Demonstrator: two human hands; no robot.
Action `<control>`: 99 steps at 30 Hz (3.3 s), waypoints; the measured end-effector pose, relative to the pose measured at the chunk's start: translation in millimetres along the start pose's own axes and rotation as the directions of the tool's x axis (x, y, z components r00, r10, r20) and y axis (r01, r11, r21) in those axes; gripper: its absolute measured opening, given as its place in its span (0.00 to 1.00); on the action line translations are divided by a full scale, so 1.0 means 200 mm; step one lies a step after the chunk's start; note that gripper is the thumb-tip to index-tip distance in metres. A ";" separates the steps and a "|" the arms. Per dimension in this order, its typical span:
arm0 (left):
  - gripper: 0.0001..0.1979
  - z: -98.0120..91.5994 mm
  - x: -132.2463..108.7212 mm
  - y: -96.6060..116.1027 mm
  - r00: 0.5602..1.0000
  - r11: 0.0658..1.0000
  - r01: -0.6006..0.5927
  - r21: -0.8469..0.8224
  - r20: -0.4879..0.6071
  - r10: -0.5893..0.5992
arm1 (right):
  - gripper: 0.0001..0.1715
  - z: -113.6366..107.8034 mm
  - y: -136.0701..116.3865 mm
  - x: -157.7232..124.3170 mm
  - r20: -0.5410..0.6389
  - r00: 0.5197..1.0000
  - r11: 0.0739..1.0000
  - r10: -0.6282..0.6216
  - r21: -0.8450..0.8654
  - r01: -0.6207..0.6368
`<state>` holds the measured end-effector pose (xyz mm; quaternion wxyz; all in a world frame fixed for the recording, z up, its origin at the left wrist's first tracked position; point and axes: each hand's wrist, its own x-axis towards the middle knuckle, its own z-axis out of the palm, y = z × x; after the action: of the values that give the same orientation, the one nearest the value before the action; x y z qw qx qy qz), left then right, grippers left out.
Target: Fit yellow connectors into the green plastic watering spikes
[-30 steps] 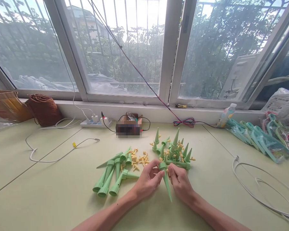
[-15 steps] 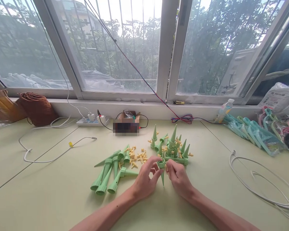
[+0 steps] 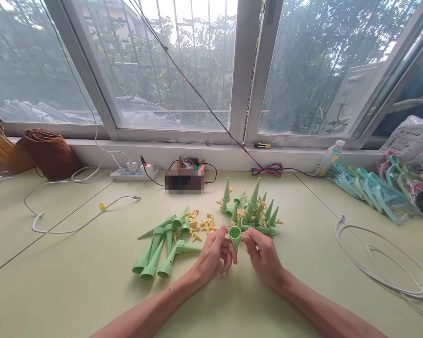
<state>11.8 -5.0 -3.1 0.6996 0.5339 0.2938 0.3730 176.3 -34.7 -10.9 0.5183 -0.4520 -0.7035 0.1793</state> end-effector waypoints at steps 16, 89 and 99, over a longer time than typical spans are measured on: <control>0.23 -0.01 0.02 0.00 0.998 0.994 0.003 -0.107 0.061 0.003 | 0.25 0.00 -0.02 0.01 0.060 0.998 0.999 0.029 0.038 -0.031; 0.09 -0.03 0.01 0.01 0.868 0.580 -0.413 0.702 0.112 0.483 | 0.24 -0.01 0.01 0.02 0.034 0.993 0.989 0.116 0.091 -0.118; 0.11 -0.06 0.01 -0.03 0.837 0.481 -0.425 0.767 0.132 0.530 | 0.26 0.00 0.02 0.01 0.068 0.981 0.978 0.181 0.090 -0.187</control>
<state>5.5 2.2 -11.5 0.2506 0.8156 0.3060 0.4224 178.3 -31.6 -12.9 0.4994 -0.4841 -0.6644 0.2734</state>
